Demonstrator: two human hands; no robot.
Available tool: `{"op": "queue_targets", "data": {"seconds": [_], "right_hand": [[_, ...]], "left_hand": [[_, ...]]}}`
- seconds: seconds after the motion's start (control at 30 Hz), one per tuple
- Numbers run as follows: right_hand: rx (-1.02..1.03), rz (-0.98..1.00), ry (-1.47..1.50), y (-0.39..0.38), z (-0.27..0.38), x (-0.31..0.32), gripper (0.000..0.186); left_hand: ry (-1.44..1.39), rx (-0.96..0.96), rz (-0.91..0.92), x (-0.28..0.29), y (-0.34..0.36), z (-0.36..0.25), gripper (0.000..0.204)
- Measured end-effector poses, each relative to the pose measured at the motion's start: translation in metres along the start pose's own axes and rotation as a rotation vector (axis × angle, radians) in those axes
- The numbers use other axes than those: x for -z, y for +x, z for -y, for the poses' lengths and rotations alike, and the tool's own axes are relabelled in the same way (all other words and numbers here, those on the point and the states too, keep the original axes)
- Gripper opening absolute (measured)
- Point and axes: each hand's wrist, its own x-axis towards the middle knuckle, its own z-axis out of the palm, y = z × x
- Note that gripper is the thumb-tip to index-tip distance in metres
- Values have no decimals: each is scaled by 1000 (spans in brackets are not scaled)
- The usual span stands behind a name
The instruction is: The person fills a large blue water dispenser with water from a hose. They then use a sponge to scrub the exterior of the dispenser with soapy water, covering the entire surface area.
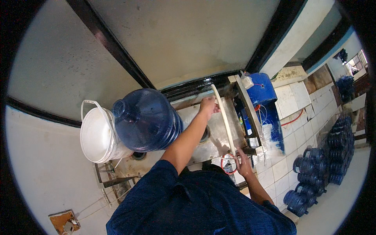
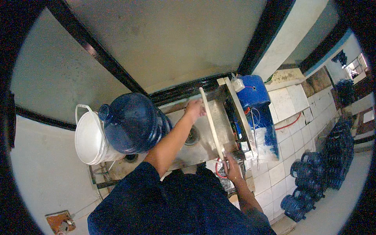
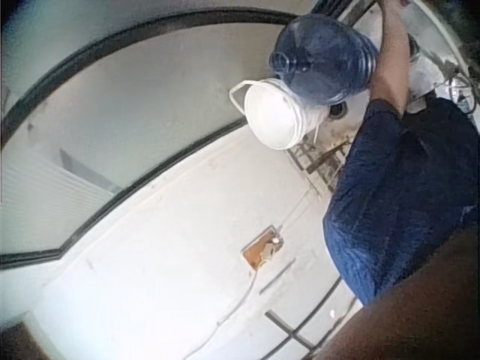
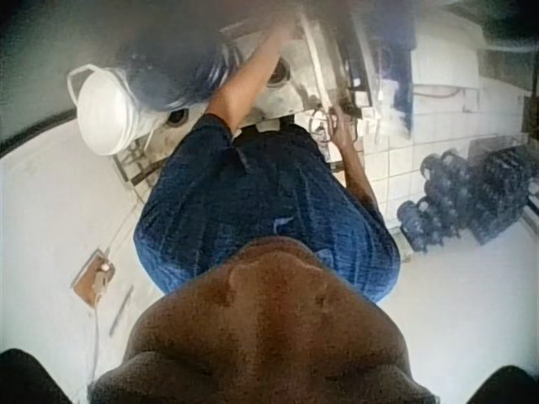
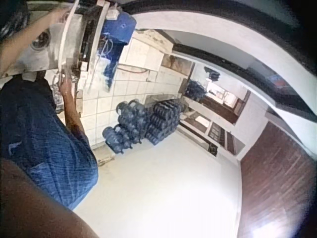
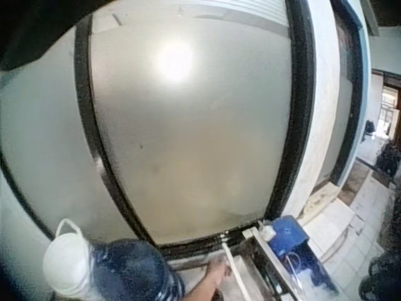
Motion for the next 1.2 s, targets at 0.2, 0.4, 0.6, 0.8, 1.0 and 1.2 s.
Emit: {"op": "queue_targets", "data": {"seconds": [0.2,0.4,0.6,0.8,1.0,1.2], "right_hand": [[69,-94,-28,21,8,-18,50],[125,-170,-230,71,48,28,60],[0,-50,-366,188,75,39,46],[-156,226,-613,328,82,-3,25],[-322,260,-661,345,-29,-77,30],[154,-223,-471,307,20,-58,45]], "left_hand": [[-44,-101,-56,3,-17,14,31],[103,-289,182,62,-98,-3,31],[283,-402,285,103,-205,-35,29],[318,-409,125,128,-259,-32,31],[276,-421,-130,163,-303,-5,30],[180,-653,-474,221,-352,5,26]]}}
